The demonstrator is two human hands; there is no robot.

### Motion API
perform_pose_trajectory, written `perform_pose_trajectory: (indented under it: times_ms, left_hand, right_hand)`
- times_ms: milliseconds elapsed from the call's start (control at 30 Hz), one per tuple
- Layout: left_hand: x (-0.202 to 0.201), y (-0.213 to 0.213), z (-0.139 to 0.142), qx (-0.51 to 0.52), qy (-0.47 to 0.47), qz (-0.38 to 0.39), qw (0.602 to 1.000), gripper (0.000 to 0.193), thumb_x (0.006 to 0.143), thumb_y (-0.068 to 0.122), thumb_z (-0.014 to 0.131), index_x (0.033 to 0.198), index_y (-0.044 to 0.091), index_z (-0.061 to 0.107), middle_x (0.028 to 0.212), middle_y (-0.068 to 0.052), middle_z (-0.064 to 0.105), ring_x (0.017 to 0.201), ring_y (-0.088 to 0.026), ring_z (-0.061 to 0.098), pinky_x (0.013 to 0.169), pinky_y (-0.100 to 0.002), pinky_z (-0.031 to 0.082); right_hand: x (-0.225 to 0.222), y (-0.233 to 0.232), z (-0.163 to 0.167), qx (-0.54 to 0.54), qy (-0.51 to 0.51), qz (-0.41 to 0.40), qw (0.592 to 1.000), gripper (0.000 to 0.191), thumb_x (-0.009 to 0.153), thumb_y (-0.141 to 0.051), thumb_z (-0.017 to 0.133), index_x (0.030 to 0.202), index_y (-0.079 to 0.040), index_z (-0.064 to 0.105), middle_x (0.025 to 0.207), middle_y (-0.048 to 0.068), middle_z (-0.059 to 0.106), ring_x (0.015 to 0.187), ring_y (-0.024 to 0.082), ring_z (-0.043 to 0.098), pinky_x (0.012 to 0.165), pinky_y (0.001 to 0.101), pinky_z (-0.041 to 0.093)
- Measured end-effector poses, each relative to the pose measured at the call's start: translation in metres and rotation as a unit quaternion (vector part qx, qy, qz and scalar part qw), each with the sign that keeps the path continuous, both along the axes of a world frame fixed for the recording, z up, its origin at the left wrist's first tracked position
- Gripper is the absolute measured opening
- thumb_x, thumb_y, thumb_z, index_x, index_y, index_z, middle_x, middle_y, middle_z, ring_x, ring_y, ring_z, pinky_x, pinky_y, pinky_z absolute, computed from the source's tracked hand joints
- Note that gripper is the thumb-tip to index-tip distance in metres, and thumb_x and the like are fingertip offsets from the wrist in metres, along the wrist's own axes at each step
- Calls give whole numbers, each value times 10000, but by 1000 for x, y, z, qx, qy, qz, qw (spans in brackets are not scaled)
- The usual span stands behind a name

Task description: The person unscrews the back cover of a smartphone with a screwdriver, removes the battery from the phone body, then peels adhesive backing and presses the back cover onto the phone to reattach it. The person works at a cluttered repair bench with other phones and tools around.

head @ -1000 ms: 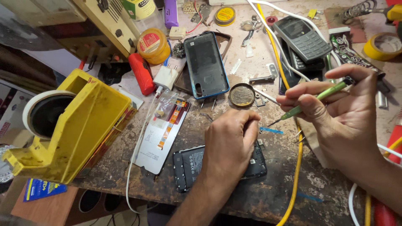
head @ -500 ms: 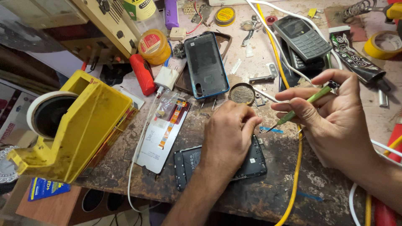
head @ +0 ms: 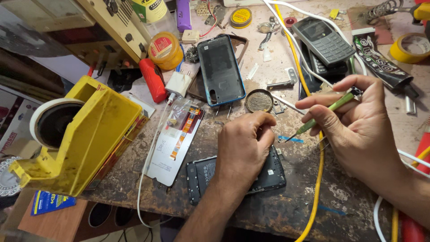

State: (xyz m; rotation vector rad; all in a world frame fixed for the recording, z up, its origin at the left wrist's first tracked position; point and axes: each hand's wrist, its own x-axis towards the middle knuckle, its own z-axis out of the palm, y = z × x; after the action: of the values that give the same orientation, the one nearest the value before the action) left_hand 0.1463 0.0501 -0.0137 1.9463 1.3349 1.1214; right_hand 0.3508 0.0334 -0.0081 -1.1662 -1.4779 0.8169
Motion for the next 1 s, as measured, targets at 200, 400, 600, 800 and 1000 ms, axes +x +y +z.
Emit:
perform_pose_trajectory:
  times_ms: [200, 400, 600, 800, 1000]
  left_hand:
    - [-2, 1, 0, 14, -36, 3, 999, 231, 830, 70, 760, 1054, 117, 785, 947, -79, 799, 821, -161, 783, 751, -295, 617]
    - [-7, -4, 8, -53, -117, -4, 992, 457, 836, 46, 765, 1275, 163, 718, 954, -43, 823, 818, -77, 791, 727, -240, 640]
    - [-18, -23, 17, -92, -135, -75, 984, 615, 882, 46, 734, 1456, 221, 596, 969, -53, 818, 829, -78, 791, 709, -240, 667]
    - [-24, -47, 14, -148, -179, -20, 972, 678, 835, 44, 784, 1461, 223, 592, 911, -56, 839, 766, -85, 790, 716, -240, 661]
    - [-27, -56, 7, -69, -147, -51, 985, 722, 887, 60, 800, 1533, 187, 502, 944, -47, 816, 810, -86, 787, 700, -261, 643]
  right_hand:
    - [-3, -1, 2, 16, 19, 24, 999, 365, 1052, -33, 551, 1257, -59, 250, 1153, 199, 701, 982, 214, 728, 894, 351, 636]
    - [-8, -5, 10, 52, 35, 11, 998, 419, 1044, 0, 563, 1304, -66, 241, 1168, 202, 668, 1061, 229, 713, 956, 356, 628]
    - [-10, -17, 15, 118, 4, 56, 991, 492, 985, 35, 595, 1302, -89, 239, 1113, 206, 678, 1069, 248, 727, 940, 365, 638]
    - [-11, -28, 8, 137, 25, 112, 984, 547, 983, 33, 606, 1358, -112, 235, 1115, 195, 686, 1070, 281, 760, 988, 421, 668]
    - [-8, -28, 5, 155, 11, 134, 979, 559, 975, 27, 602, 1367, -107, 227, 1104, 205, 700, 1031, 288, 779, 946, 415, 678]
